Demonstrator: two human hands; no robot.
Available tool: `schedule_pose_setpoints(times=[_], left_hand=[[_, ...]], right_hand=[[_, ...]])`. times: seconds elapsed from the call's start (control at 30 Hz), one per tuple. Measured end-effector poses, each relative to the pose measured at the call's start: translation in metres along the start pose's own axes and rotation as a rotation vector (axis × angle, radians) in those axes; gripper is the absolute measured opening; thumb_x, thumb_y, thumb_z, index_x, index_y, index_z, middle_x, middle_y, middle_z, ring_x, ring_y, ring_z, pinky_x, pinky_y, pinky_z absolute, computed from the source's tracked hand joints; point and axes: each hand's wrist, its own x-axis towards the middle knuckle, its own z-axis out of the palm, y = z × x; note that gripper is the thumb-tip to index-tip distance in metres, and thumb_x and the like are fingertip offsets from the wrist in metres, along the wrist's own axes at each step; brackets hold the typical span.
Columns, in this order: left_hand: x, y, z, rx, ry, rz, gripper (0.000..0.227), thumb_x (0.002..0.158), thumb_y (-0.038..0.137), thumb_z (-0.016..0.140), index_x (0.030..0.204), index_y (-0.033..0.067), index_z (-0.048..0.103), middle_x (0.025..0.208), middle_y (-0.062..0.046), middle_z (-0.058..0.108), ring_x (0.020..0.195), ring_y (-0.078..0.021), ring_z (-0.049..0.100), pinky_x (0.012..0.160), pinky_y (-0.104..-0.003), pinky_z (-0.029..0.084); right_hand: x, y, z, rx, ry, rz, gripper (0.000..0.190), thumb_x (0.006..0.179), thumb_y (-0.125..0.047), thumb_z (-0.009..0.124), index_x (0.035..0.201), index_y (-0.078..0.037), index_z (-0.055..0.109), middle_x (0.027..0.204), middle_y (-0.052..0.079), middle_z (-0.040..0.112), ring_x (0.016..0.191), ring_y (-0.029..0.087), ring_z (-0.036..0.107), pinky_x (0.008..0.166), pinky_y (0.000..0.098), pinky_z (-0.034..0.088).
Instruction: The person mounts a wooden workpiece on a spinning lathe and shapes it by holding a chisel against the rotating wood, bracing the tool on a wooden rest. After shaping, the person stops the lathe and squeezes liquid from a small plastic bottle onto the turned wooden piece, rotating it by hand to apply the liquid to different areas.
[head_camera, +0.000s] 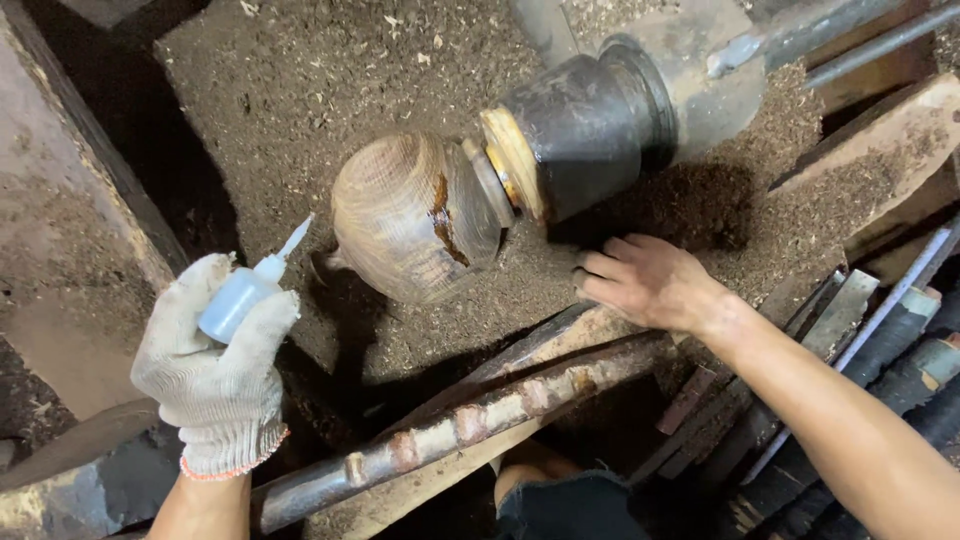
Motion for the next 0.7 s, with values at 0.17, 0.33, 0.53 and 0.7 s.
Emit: schedule_pose_setpoints(times=[0.17, 0.33, 0.53, 0.7], left_hand=[[0.003, -0.005, -0.002, -0.036, 0.027, 0.020, 0.044, 0.092, 0.013, 0.089, 0.126, -0.0065, 0.068, 0.112, -0.009, 0.070, 0.101, -0.0129, 0.067, 0.093, -0.026, 0.055], [0.006, -0.004, -0.005, -0.124, 0.044, -0.022, 0.044, 0.090, 0.012, 0.085, 0.126, -0.0072, 0.067, 0.114, -0.009, 0.070, 0.103, -0.0135, 0.069, 0.095, -0.025, 0.056], [0.016, 0.006, -0.005, -0.236, 0.089, -0.113, 0.046, 0.089, 0.014, 0.083, 0.127, -0.0057, 0.066, 0.110, -0.008, 0.071, 0.097, -0.0132, 0.069, 0.090, -0.026, 0.056], [0.014, 0.004, -0.008, -0.213, 0.070, -0.086, 0.042, 0.093, 0.011, 0.083, 0.127, -0.0078, 0.066, 0.108, -0.010, 0.072, 0.094, -0.0127, 0.069, 0.089, -0.024, 0.056]], right_hand=[[-0.002, -0.004, 0.006, 0.073, 0.339, 0.096, 0.036, 0.093, -0.040, 0.073, 0.073, -0.014, 0.058, 0.069, 0.003, 0.055, 0.062, 0.022, 0.059, 0.058, 0.0384, 0.052], [0.009, -0.024, 0.031, 0.736, 0.409, 0.357, 0.052, 0.097, -0.045, 0.065, 0.057, -0.014, 0.054, 0.047, 0.000, 0.044, 0.039, 0.013, 0.040, 0.037, 0.0308, 0.038], [0.079, -0.067, -0.075, 2.025, 1.160, 0.413, 0.043, 0.115, -0.034, 0.041, 0.076, -0.015, 0.046, 0.058, -0.004, 0.037, 0.048, 0.008, 0.034, 0.039, 0.0259, 0.031], [0.181, -0.085, -0.072, 1.432, 1.444, 0.324, 0.029, 0.112, -0.026, 0.056, 0.089, -0.010, 0.056, 0.078, 0.008, 0.054, 0.062, 0.015, 0.051, 0.053, 0.0297, 0.045]])
